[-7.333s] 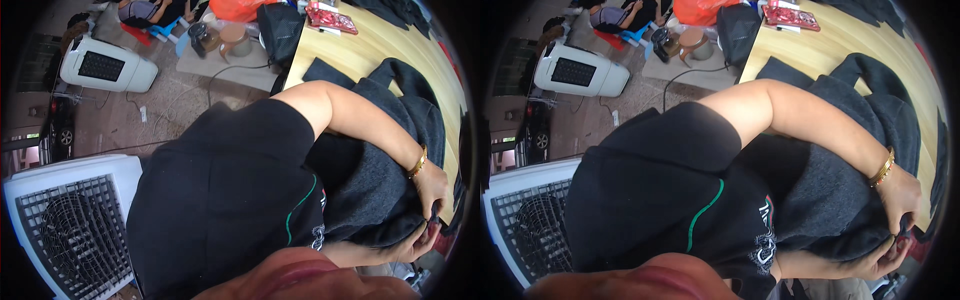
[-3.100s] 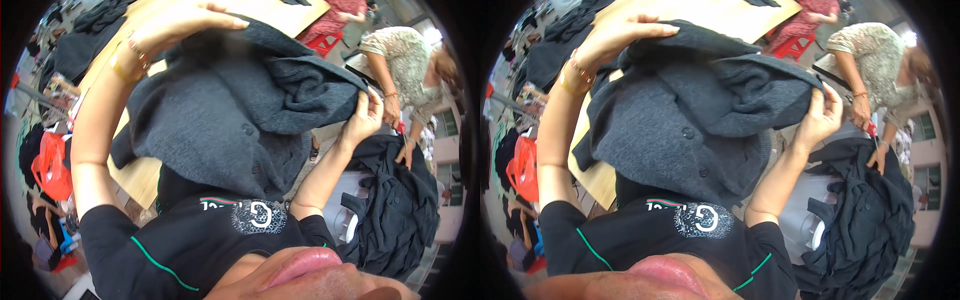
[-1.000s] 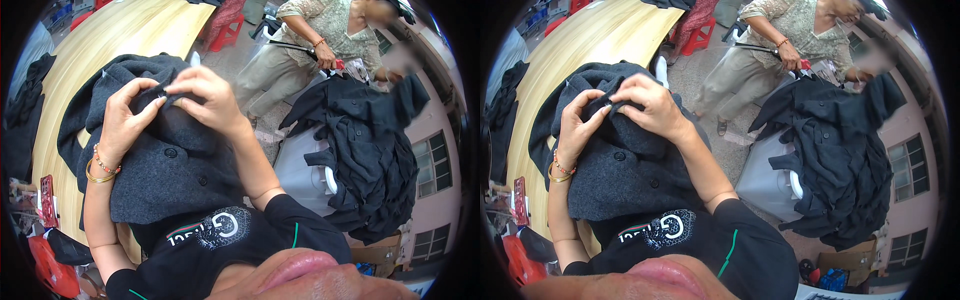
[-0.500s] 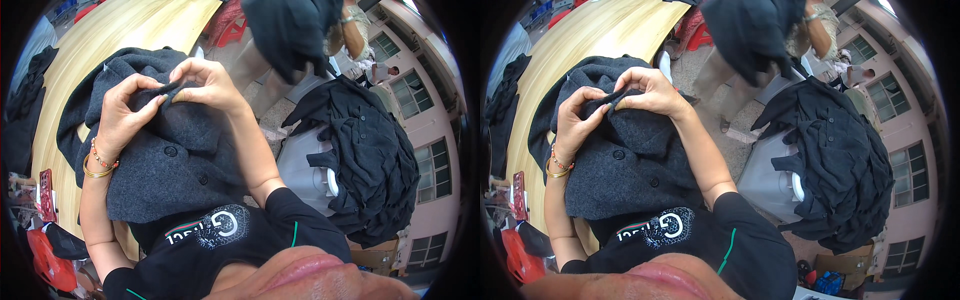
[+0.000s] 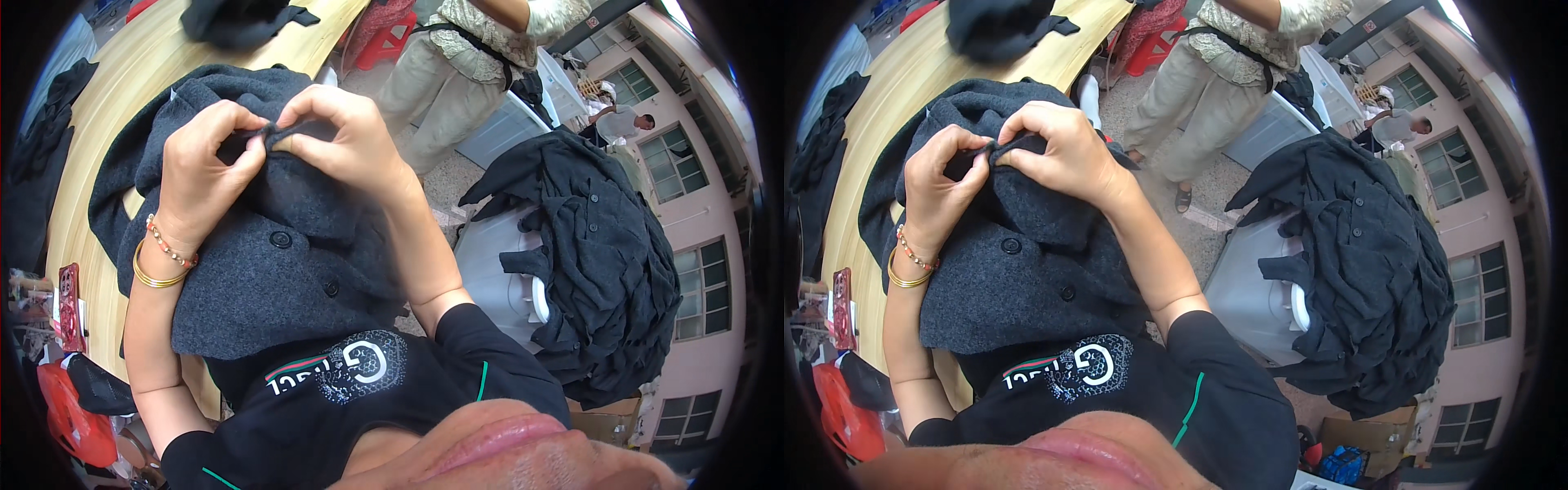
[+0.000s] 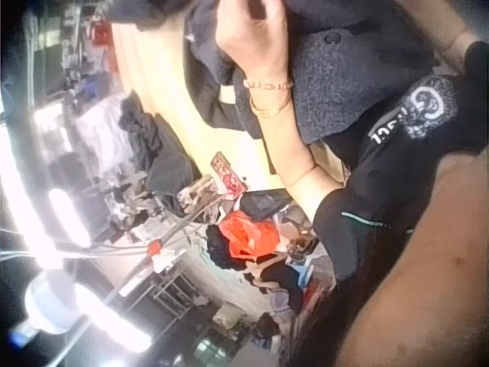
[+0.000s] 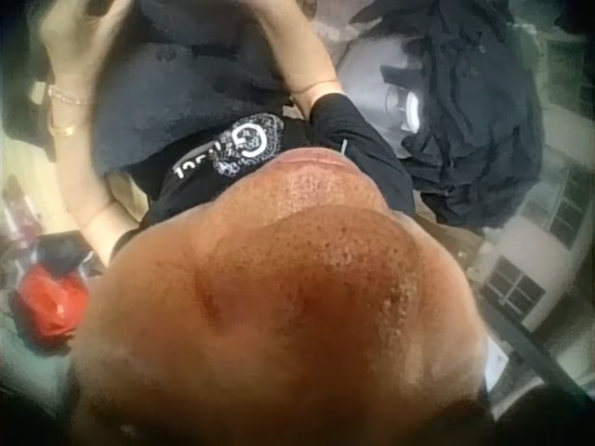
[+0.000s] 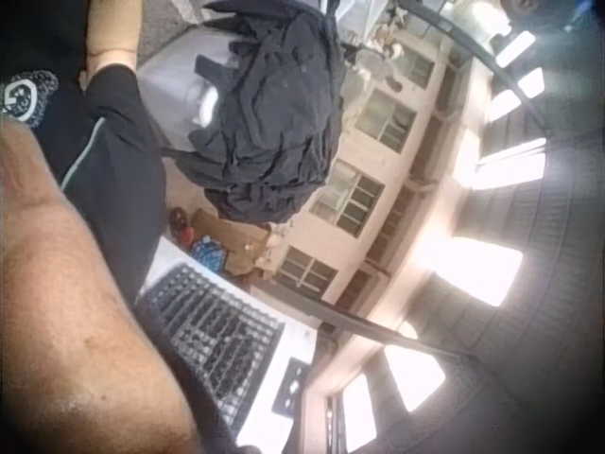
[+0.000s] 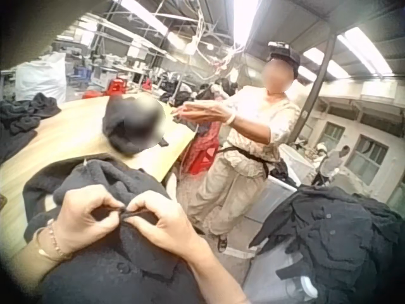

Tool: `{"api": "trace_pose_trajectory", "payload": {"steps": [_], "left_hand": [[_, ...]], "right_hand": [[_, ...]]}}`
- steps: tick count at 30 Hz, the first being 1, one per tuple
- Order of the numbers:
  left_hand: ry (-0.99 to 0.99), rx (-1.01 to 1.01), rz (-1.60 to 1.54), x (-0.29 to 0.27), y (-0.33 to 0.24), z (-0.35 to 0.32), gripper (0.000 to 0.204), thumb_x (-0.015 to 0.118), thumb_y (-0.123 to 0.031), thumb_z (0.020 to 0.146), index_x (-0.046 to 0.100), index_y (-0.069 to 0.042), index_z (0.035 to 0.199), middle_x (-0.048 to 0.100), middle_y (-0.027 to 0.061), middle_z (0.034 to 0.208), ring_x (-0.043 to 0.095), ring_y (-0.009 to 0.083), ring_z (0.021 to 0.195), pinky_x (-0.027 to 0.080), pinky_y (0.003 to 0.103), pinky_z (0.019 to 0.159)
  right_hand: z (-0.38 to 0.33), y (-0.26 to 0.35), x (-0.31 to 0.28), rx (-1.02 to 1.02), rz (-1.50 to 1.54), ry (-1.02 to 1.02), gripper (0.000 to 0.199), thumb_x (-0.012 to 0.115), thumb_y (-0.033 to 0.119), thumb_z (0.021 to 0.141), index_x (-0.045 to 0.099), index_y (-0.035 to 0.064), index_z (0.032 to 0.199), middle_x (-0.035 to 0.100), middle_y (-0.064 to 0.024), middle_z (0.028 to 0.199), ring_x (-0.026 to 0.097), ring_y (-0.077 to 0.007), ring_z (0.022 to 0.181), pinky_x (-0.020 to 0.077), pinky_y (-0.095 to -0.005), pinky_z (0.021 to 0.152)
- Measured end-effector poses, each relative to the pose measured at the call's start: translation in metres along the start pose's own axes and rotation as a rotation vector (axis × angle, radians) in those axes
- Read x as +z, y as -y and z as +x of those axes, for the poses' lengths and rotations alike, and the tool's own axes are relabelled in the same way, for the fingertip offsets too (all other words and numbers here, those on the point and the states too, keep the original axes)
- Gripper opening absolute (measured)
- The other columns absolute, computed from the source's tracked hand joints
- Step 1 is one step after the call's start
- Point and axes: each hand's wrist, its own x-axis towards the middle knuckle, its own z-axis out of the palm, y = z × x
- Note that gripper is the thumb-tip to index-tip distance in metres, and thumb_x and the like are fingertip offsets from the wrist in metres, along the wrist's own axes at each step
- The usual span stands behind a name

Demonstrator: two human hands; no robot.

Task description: Inspecting and buttoning grey sweaters in a garment workshop.

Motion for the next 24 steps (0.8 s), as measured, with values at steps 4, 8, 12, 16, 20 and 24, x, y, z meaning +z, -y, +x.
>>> {"api": "trace_pose_trajectory", "payload": {"steps": [4, 8, 12, 16, 20, 24], "left_hand": [[-0.041, 0.102, 0.162, -0.006, -0.002, 0.0, 0.015, 0.072, 0.0, 0.079, 0.064, -0.002, 0.092, 0.065, 0.0111, 0.086, 0.067, 0.0273, 0.079, 0.053, 0.033, 0.071], [0.07, 0.026, 0.292, -0.025, 0.005, -0.016, 0.015, 0.071, -0.002, 0.081, 0.062, -0.003, 0.093, 0.063, 0.0114, 0.09, 0.064, 0.0302, 0.086, 0.051, 0.037, 0.078], [0.07, -0.101, 0.495, -0.045, 0.012, -0.047, 0.013, 0.069, -0.005, 0.084, 0.062, -0.002, 0.094, 0.06, 0.0113, 0.095, 0.063, 0.0303, 0.091, 0.051, 0.039, 0.081], [0.044, -0.31, 0.478, -0.054, 0.017, -0.065, 0.009, 0.065, -0.005, 0.088, 0.063, -0.002, 0.096, 0.059, 0.0113, 0.093, 0.065, 0.0265, 0.086, 0.052, 0.036, 0.076], [0.005, -0.309, 0.343, -0.056, 0.026, -0.052, 0.013, 0.061, -0.007, 0.093, 0.062, 0.002, 0.103, 0.062, 0.0117, 0.094, 0.065, 0.0232, 0.085, 0.051, 0.033, 0.078], [0.07, -0.447, -0.204, -0.063, 0.04, -0.007, 0.019, 0.057, -0.018, 0.097, 0.062, -0.001, 0.103, 0.06, -0.001, 0.092, 0.056, 0.0083, 0.088, 0.045, 0.025, 0.082]], "right_hand": [[-0.01, 0.014, -0.007, -0.105, -0.17, -0.111, 0.031, 0.077, 0.001, 0.078, 0.07, 0.0011, 0.108, 0.069, -0.0088, 0.102, 0.068, -0.0175, 0.087, 0.0533, -0.0282, 0.08], [-0.034, 0.01, -0.035, 0.248, -0.039, 0.101, 0.03, 0.077, 0.004, 0.08, 0.07, 0.003, 0.109, 0.067, -0.0088, 0.107, 0.067, -0.0217, 0.093, 0.0522, -0.0309, 0.084], [-0.056, -0.004, -0.051, 0.186, -0.033, 0.25, 0.031, 0.077, 0.007, 0.081, 0.069, 0.0034, 0.111, 0.067, -0.0081, 0.107, 0.063, -0.0197, 0.104, 0.0492, -0.033, 0.092], [-0.074, -0.006, -0.048, 0.44, 0.067, 0.231, 0.034, 0.076, 0.01, 0.082, 0.067, 0.0019, 0.114, 0.068, -0.0086, 0.112, 0.061, -0.0175, 0.108, 0.048, -0.0323, 0.095], [-0.077, -0.009, -0.038, 0.409, 0.027, 0.102, 0.032, 0.075, 0.009, 0.083, 0.067, 0.0008, 0.113, 0.068, -0.0073, 0.106, 0.062, -0.0148, 0.099, 0.0488, -0.0292, 0.088], [-0.071, -0.013, -0.041, 0.397, 0.149, -0.052, 0.024, 0.07, 0.002, 0.085, 0.067, -0.0014, 0.109, 0.07, -0.0048, 0.095, 0.064, -0.01, 0.087, 0.0512, -0.0256, 0.079]]}}
